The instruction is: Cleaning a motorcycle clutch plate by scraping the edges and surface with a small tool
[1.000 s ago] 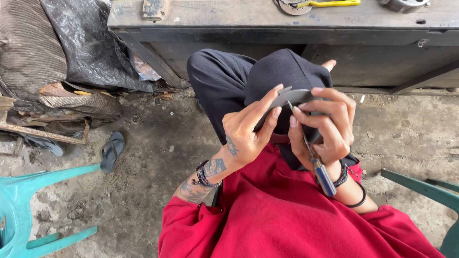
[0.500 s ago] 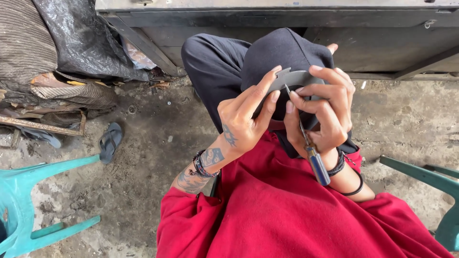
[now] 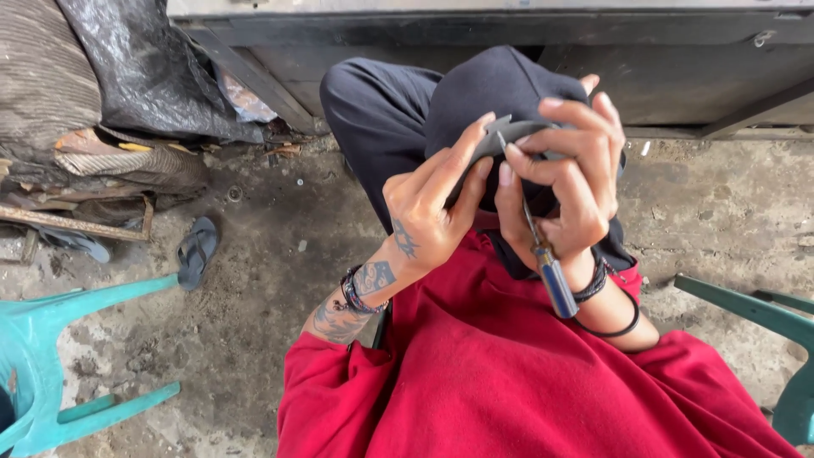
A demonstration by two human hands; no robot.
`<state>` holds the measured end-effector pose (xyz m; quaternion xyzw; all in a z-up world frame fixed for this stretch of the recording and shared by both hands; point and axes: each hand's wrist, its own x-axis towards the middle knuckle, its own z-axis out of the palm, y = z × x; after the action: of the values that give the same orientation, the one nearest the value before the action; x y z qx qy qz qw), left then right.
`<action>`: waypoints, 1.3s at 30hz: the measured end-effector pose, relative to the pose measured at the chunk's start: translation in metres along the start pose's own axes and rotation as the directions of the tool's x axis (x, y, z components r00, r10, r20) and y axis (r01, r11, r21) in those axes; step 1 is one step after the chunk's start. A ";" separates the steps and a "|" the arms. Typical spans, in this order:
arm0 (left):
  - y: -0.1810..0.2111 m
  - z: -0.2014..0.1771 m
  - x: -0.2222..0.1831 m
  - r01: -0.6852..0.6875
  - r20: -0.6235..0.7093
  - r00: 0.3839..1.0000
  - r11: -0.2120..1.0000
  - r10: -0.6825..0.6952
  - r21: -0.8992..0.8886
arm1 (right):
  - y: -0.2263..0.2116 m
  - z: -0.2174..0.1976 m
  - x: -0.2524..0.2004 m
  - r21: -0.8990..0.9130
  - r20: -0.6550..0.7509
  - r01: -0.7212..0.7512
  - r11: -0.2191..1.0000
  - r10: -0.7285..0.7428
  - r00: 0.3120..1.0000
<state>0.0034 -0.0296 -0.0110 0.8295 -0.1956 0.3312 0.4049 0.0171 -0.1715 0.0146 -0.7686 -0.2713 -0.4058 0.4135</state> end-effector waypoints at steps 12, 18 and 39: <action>0.001 -0.005 0.003 -0.032 -0.016 0.999 0.999 0.033 0.039 | -0.006 -0.004 -0.005 -0.031 0.019 -0.024 0.999 0.025 1.000; -0.002 -0.010 -0.001 -0.052 0.014 0.999 0.998 0.051 0.046 | -0.010 -0.003 0.004 0.011 0.008 -0.031 0.999 0.031 1.000; -0.002 -0.014 0.001 -0.060 0.047 0.997 0.996 0.056 0.072 | -0.004 -0.005 0.007 0.036 -0.005 0.001 0.999 0.000 1.000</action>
<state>-0.0001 -0.0173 -0.0050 0.8451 -0.2164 0.3309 0.3598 0.0154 -0.1733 0.0244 -0.7599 -0.2778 -0.4027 0.4280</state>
